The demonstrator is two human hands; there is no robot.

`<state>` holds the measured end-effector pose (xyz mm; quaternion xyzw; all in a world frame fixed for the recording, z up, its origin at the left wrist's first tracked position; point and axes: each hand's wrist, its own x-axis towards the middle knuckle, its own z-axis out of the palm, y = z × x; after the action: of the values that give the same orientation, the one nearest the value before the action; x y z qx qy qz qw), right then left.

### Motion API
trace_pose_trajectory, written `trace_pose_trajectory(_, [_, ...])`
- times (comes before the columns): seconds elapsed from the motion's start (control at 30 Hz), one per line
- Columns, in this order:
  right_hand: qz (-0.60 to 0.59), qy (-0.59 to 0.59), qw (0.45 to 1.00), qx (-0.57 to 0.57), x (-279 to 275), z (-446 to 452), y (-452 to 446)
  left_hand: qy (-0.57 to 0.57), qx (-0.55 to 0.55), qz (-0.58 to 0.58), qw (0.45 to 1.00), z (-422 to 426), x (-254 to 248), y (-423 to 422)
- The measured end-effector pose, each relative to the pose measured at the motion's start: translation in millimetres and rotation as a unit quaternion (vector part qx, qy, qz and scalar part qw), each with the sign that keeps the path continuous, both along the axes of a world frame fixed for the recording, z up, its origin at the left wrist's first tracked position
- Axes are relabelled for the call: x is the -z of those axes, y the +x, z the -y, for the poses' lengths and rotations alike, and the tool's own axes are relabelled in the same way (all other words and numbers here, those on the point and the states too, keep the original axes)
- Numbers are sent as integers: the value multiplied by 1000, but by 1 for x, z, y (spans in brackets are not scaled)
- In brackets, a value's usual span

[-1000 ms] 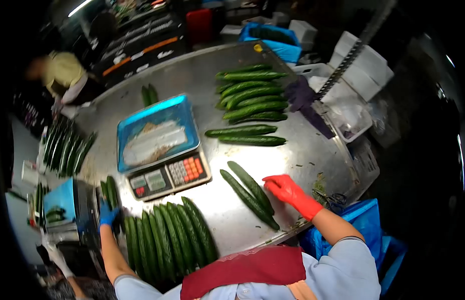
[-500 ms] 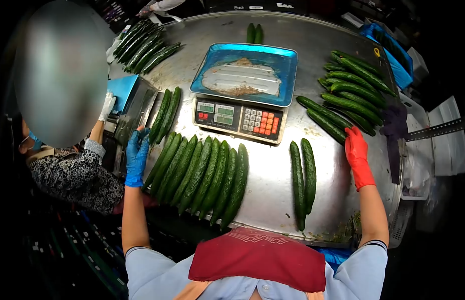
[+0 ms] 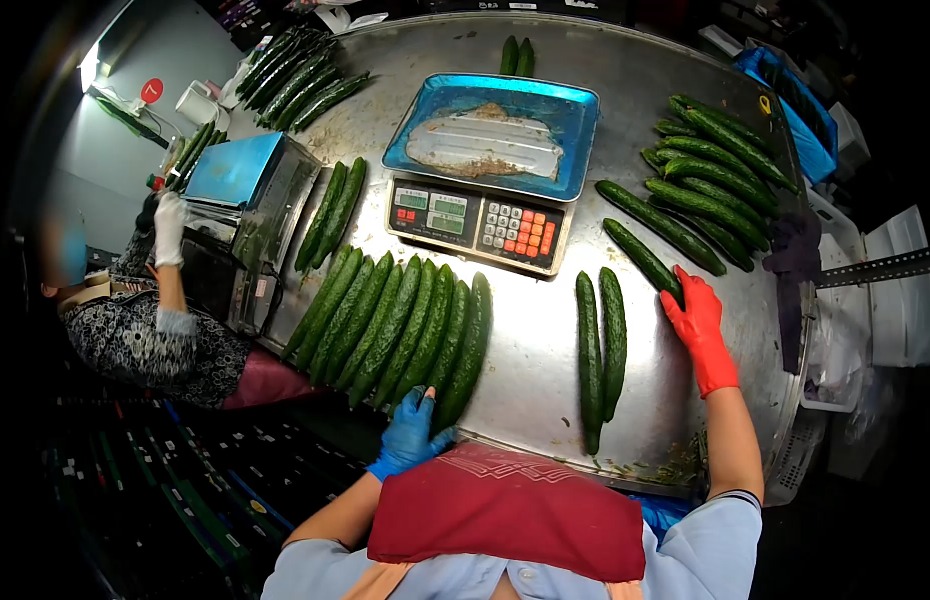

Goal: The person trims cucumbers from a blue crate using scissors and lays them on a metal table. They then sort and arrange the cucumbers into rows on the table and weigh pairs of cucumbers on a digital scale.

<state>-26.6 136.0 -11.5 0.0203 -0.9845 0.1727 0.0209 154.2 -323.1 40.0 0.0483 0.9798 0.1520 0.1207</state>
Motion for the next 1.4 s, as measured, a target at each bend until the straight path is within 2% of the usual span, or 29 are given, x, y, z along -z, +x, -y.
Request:
trace_pose_trajectory(0.1, [-13,9,999,41,7,11,4,92,-22,-23,995,-9,34,13])
trace_pose_trajectory(0.13, [4,14,999,53,8,11,4,93,-26,61,994,-13,36,9])
trace_pose_trajectory(0.23, [27,15,998,58,6,11,3,13,-66,50,997,-38,29,-10])
trace_pose_trajectory(0.27, [18,10,998,58,8,11,4,13,-73,11,997,-46,29,-20])
trace_pose_trajectory(0.4, [-25,27,998,58,14,13,6,-35,-107,57,992,-72,30,-51])
trace_pose_trajectory(0.5, [-40,20,997,65,13,17,7,49,-70,89,992,-54,21,-50])
trace_pose_trajectory(0.53, [-59,16,996,63,14,16,8,128,-62,54,988,-47,19,-44])
trace_pose_trajectory(0.67, [-50,25,996,74,13,19,7,366,-89,132,917,-42,-11,-40])
trace_pose_trajectory(0.77, [-62,28,995,74,16,18,7,442,-33,34,896,-41,-22,-72])
trace_pose_trajectory(0.8, [-61,26,995,76,17,18,7,410,2,-23,912,-39,-29,-93])
trace_pose_trajectory(0.87, [-52,29,995,75,16,19,8,368,9,-32,929,-35,-60,-149])
trace_pose_trajectory(0.9, [-52,31,995,79,14,19,8,370,25,-79,925,-35,-69,-181])
trace_pose_trajectory(0.97, [-76,38,993,82,19,19,8,273,62,-182,942,-36,-67,-254])
trace_pose_trajectory(1.0, [-74,35,993,86,19,18,9,241,39,-163,956,-39,-70,-285])
trace_pose_trajectory(1.03, [-72,30,993,89,18,20,8,177,20,-106,978,-46,-94,-309])
trace_pose_trajectory(1.1, [-83,26,992,94,21,19,8,83,19,-103,991,-53,-72,-367])
trace_pose_trajectory(1.2, [-86,33,991,100,13,24,9,11,17,-45,999,-60,-61,-396])
trace_pose_trajectory(1.27, [-93,39,990,101,16,22,8,5,53,-39,998,-55,-49,-404])
trace_pose_trajectory(1.33, [-96,43,989,104,17,24,8,11,94,-13,995,-52,-68,-400])
trace_pose_trajectory(1.37, [-85,43,989,113,15,25,8,8,128,-26,991,-44,-58,-414])
trace_pose_trajectory(1.4, [-83,40,989,115,16,25,8,41,152,-14,987,-46,-102,-399])
